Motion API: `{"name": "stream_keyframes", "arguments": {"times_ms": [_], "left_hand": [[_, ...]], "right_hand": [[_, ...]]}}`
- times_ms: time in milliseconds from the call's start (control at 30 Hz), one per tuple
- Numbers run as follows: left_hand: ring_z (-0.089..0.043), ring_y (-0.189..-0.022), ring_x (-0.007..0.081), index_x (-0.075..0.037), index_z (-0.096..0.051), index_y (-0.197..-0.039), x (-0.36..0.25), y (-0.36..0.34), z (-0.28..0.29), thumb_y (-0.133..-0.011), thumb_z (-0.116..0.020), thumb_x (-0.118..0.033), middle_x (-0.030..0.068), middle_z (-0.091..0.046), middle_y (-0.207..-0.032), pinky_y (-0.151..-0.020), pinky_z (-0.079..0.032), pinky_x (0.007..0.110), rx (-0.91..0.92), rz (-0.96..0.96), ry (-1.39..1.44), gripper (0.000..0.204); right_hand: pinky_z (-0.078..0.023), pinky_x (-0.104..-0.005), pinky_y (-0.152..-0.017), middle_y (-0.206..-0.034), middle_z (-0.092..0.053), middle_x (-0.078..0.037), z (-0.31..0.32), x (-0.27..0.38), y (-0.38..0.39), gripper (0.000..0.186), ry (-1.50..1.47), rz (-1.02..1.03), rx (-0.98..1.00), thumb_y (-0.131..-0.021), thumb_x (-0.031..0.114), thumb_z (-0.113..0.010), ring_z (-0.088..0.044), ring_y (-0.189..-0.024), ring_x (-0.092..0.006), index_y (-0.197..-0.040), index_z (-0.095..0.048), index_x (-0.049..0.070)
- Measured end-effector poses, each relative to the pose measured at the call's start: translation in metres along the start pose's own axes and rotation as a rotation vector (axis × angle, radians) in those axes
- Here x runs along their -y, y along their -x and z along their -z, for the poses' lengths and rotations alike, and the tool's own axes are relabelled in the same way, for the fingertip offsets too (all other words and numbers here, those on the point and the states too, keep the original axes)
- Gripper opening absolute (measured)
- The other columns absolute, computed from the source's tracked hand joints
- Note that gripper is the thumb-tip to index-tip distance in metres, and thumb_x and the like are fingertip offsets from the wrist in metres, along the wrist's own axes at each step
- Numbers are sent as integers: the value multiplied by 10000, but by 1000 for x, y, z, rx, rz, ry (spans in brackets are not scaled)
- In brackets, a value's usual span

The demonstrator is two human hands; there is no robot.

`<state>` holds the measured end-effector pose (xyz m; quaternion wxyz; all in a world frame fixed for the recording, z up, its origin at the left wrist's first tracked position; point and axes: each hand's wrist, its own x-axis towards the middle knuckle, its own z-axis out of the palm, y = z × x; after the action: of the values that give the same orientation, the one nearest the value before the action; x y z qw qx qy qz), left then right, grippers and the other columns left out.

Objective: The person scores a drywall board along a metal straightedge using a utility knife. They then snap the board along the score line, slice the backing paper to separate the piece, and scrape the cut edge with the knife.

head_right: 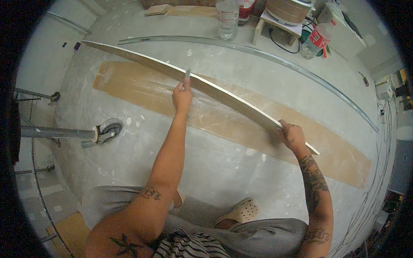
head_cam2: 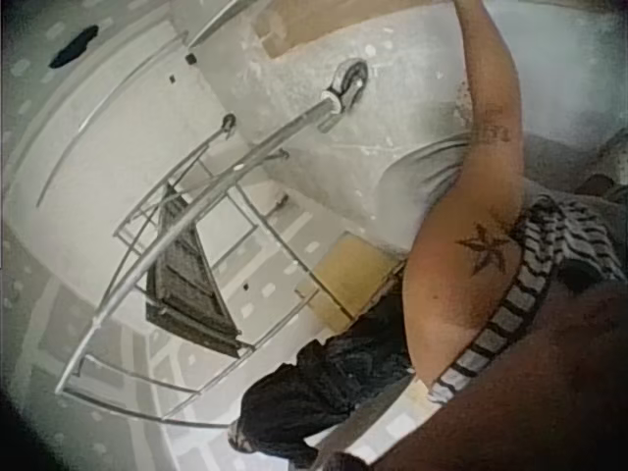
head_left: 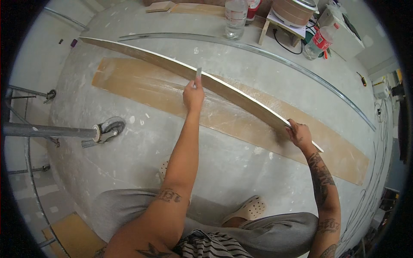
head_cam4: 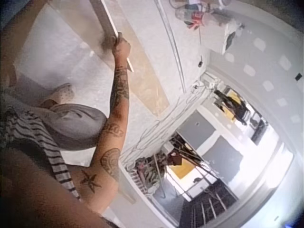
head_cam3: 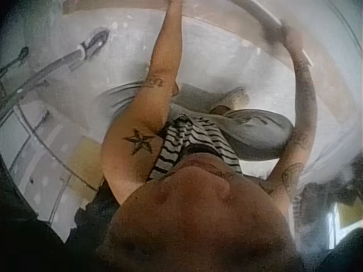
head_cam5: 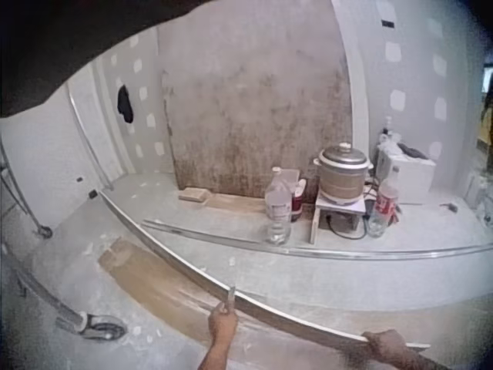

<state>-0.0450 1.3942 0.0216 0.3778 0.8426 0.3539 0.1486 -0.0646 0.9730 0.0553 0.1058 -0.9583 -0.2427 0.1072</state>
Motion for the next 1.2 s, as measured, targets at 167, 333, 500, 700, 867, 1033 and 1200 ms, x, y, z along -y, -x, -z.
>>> {"name": "stream_keyframes", "arguments": {"times_ms": [167,333,500,700,867,1033,1200], "left_hand": [[-618,-891,427,23,-674,-976,6,-18,-6,-942,-459,-504,267,-657,-912,-773,-468,445,-30,-2,172,571],[-592,-811,431,29,-649,-903,13,-19,-26,-954,-468,-447,266,-637,-846,-712,-446,460,-208,-92,304,512],[-579,-785,422,29,-646,-951,21,-31,-35,-967,-455,-437,253,-636,-834,-709,-439,452,-112,22,446,504],[-589,-762,387,29,-645,-956,22,-21,-58,-972,-433,-462,232,-639,-818,-709,-446,439,-162,101,387,535],[-515,-594,163,35,-631,-961,25,-9,-60,-964,-463,-499,93,-579,-702,-546,-433,329,-149,-79,382,560],[-541,-655,203,49,-626,-1012,21,-15,-48,-965,-457,-500,125,-617,-746,-627,-449,361,-102,-18,457,576],[-574,-686,206,44,-630,-1058,-2,31,-67,-965,-452,-501,142,-622,-748,-647,-453,370,-23,50,432,581]], "right_hand": [[-492,-485,-650,-744,-641,-175,0,0,-1,232,24,-17,39,-872,254,-600,-626,-716,-386,-1040,-546,103],[-486,-497,-637,-738,-632,-177,0,-1,0,207,-8,-7,25,-878,240,-588,-619,-704,-393,-1014,-536,93],[-484,-494,-637,-755,-634,-183,0,-3,1,216,-12,33,-8,-878,234,-585,-619,-708,-395,-1039,-540,97],[-487,-485,-640,-760,-644,-167,1,-1,1,242,-23,30,5,-874,237,-591,-625,-717,-383,-1065,-545,95],[-485,-486,-650,-771,-644,-172,1,-2,0,251,-3,10,33,-871,241,-594,-625,-726,-380,-1066,-546,90],[-481,-488,-659,-777,-642,-178,0,-4,0,244,-14,22,9,-871,245,-591,-622,-735,-385,-1053,-549,87],[-481,-492,-653,-770,-641,-179,0,-3,0,236,-27,32,-12,-874,243,-588,-620,-736,-389,-1047,-551,87]]}}
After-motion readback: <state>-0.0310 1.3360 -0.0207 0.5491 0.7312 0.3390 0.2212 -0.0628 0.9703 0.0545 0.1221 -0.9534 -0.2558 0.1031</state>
